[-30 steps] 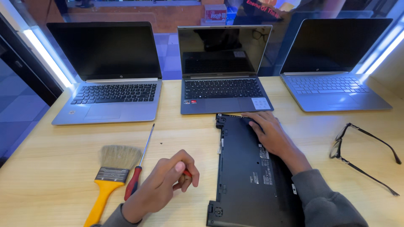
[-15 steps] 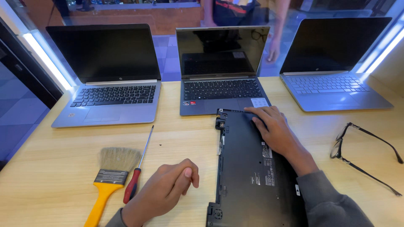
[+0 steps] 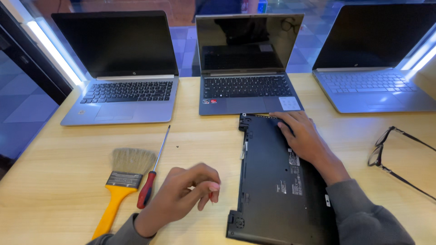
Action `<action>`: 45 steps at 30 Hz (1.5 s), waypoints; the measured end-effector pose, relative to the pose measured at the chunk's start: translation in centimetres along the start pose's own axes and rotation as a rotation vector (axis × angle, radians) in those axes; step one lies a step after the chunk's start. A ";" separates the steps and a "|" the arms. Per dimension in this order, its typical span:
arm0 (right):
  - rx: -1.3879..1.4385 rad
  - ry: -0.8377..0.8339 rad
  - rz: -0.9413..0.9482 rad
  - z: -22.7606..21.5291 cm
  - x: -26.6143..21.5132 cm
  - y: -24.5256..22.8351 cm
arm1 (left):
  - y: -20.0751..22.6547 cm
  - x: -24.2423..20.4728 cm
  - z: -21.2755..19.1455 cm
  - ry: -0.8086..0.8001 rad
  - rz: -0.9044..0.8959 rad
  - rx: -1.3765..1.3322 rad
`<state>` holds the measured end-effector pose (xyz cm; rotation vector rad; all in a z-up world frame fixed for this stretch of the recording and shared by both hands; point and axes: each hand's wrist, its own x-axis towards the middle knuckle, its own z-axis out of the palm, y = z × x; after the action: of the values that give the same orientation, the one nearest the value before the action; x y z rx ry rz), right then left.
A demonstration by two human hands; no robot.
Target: The person uses a screwdriver to remove screws from the bottom panel of a laptop. They then carefully pry open the casing and lift off the back cover to reveal the internal components.
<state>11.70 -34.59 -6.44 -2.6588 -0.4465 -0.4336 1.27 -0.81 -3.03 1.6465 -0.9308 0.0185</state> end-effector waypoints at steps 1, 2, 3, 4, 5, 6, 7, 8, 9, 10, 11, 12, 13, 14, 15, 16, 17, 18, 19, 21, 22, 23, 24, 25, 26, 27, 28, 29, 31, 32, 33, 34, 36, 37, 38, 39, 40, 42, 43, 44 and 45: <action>-0.003 -0.039 0.015 0.6 -0.1 0.1 | 0.2 -0.3 0.2 0.054 -0.075 -0.164; 0.008 -0.055 0.018 0.6 -0.4 0.4 | 0.4 -0.2 0.4 0.058 -0.093 -0.168; 0.011 -0.013 -0.041 0.7 -0.3 0.5 | 0.6 -0.2 0.4 0.081 -0.075 -0.202; 0.015 0.029 -0.100 0.8 -0.2 0.6 | 0.9 -0.2 0.3 0.104 -0.057 -0.236; 0.027 0.016 -0.110 0.7 -0.3 0.1 | 0.8 -0.3 0.4 0.119 -0.070 -0.231; 0.030 0.007 -0.081 0.5 -0.4 -0.3 | 0.9 -0.3 0.4 0.117 -0.046 -0.179; 0.027 0.004 -0.053 0.0 -0.3 -0.6 | 0.8 -0.1 0.4 0.114 -0.015 -0.126; 0.033 -0.004 -0.066 0.3 -0.2 -0.5 | 0.7 -0.2 0.5 0.127 -0.021 -0.120; 0.025 0.000 -0.075 0.6 -0.2 -0.4 | 0.5 -0.4 0.6 0.131 -0.058 -0.094; 0.016 0.005 -0.085 0.8 -0.3 -0.3 | 0.4 -0.5 0.7 0.135 -0.094 -0.069; 0.020 -0.001 -0.090 0.8 -0.3 -0.7 | 0.4 -0.5 0.7 0.141 -0.099 -0.067; 0.024 -0.006 -0.089 0.8 -0.4 -1.0 | 0.4 -0.6 0.7 0.130 -0.088 -0.069; 0.025 -0.009 -0.087 0.6 -0.4 -1.3 | 0.3 -0.5 0.6 0.116 -0.074 -0.072; 0.026 -0.011 -0.090 0.7 -0.5 -1.3 | 0.3 -0.5 0.7 0.121 -0.076 -0.071; 0.021 -0.005 -0.101 0.8 -0.4 -1.3 | 0.3 -0.5 0.7 0.129 0.008 -0.005; 0.015 0.001 -0.112 0.9 -0.4 -1.4 | 0.4 -0.6 0.6 0.136 0.091 0.061; 0.023 0.002 -0.119 1.1 -0.4 -1.2 | 0.2 -0.4 0.6 0.140 0.088 0.071; 0.015 0.012 -0.138 1.2 -0.3 -0.9 | 0.1 -0.3 0.5 0.128 0.192 0.130; 0.009 0.022 -0.156 1.4 -0.3 -0.7 | 0.0 -0.2 0.5 0.113 0.295 0.190; 0.020 0.019 -0.153 1.6 -0.3 -0.6 | 0.2 -0.1 0.1 0.132 0.332 0.406; 0.021 0.014 -0.144 1.7 -0.3 -0.5 | 0.2 0.1 0.0 0.146 0.373 0.611; 0.025 0.016 -0.143 1.6 -0.3 -0.4 | 0.4 0.1 -0.1 0.142 0.372 0.613; 0.022 0.012 -0.128 1.6 -0.3 -0.4 | 0.5 0.1 -0.2 0.102 0.346 0.594; 0.018 0.006 -0.115 1.6 -0.3 -0.3 | 0.7 0.1 -0.2 0.065 0.319 0.572; 0.020 0.006 -0.114 1.6 -0.3 -0.1 | 0.6 0.1 -0.4 0.064 0.318 0.572; 0.009 0.005 -0.119 1.6 -0.3 -0.1 | 0.6 0.0 -0.6 -0.049 0.260 0.584; -0.001 0.004 -0.124 1.7 -0.3 0.0 | 0.6 -0.2 -0.8 -0.162 0.203 0.593; 0.014 0.003 -0.125 1.9 -0.4 0.1 | 0.2 -0.5 -0.8 -0.168 0.191 0.601; 0.011 0.018 -0.126 1.9 -0.5 0.4 | -0.7 -0.9 -0.8 -0.307 0.189 0.534; 0.015 0.023 -0.135 2.2 -0.1 0.4 | -0.1 -0.8 -1.2 -0.303 0.189 0.544; 0.007 0.020 -0.127 2.2 -0.2 0.6 | 0.3 -0.6 -1.2 -0.276 0.095 0.454; -0.001 0.018 -0.118 2.3 -0.3 0.9 | 0.7 -0.4 -1.2 -0.250 0.002 0.362; -0.004 0.010 -0.110 1.9 -0.1 0.2 | 1.1 -0.3 -1.4 -0.157 -0.019 0.396; -0.004 0.000 -0.095 1.7 -0.4 -0.1 | 1.2 -0.3 -1.5 -0.068 -0.045 0.426; -0.009 -0.005 -0.086 1.7 -0.3 0.0 | 1.7 -0.1 -1.6 -0.073 -0.045 0.416; 0.001 0.013 -0.125 1.8 -0.4 0.1 | 2.1 -0.1 -1.6 -0.030 0.009 0.321; 0.012 0.032 -0.164 1.8 -0.5 0.2 | 2.5 0.0 -1.7 0.014 0.061 0.226; 0.022 0.017 -0.158 1.5 -0.5 -0.3 | 2.5 0.0 -1.7 0.000 0.060 0.197; 0.030 0.009 -0.163 1.3 -0.7 -0.5 | 2.5 0.0 -1.5 -0.008 0.066 0.177; 0.026 0.000 -0.142 0.9 -0.5 -0.9 | 2.5 0.2 -1.5 -0.020 0.061 0.157; 0.019 -0.028 -0.126 0.7 -0.6 -1.2 | 2.4 0.2 -1.3 -0.025 0.044 0.134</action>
<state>10.84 -33.42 -6.88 -2.6310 -0.6255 -0.4281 0.63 0.20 -0.54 1.7529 -1.0029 0.0920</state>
